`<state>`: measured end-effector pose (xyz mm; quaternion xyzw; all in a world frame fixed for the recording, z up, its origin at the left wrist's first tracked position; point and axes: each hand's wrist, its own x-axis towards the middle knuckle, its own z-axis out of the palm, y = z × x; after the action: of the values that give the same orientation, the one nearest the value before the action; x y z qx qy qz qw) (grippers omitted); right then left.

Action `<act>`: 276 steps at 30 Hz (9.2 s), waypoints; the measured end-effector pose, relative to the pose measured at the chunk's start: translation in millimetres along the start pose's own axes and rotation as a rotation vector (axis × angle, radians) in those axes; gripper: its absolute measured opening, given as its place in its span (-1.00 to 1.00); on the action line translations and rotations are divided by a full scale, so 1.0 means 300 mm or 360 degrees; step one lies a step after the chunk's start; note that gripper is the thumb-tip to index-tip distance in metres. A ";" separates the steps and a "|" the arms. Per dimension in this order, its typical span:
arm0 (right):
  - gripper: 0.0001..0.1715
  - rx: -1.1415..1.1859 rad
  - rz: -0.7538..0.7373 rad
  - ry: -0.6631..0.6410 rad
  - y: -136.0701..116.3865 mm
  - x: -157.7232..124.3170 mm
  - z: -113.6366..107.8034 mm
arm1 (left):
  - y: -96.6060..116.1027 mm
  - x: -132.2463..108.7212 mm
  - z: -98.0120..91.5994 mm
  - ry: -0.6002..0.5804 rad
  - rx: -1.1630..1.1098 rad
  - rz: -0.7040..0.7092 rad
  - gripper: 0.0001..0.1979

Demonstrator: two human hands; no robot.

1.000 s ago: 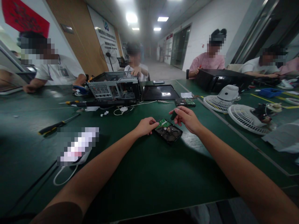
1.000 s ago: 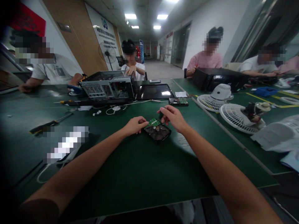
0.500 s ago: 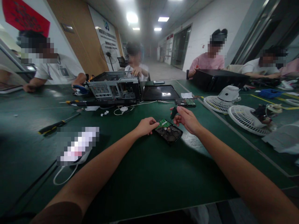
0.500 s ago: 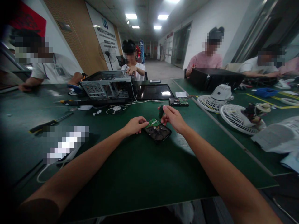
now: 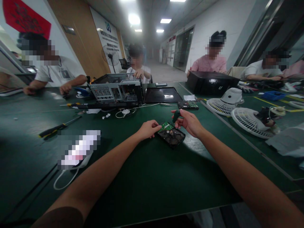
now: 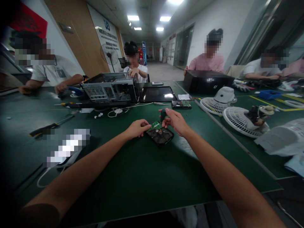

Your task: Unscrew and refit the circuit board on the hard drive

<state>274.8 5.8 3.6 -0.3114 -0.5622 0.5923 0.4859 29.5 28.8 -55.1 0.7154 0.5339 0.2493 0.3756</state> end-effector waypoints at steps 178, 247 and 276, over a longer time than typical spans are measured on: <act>-0.65 -0.0040 0.0199 -0.0047 -0.047 -0.015 -0.005 | 0.005 -0.001 0.002 0.0019 0.0025 -0.0042 -0.65; -0.59 0.0050 0.0110 0.0050 -0.010 0.010 -0.034 | 0.000 0.001 0.002 0.0012 0.0028 -0.0023 -0.66; -0.56 -0.0072 0.0081 0.0074 -0.026 -0.003 -0.009 | 0.000 0.001 0.003 0.0020 0.0001 -0.0006 -0.67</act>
<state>279.3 5.3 10.4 -0.3503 -0.5559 0.5842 0.4764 30.3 28.7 -55.8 0.7129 0.5376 0.2529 0.3725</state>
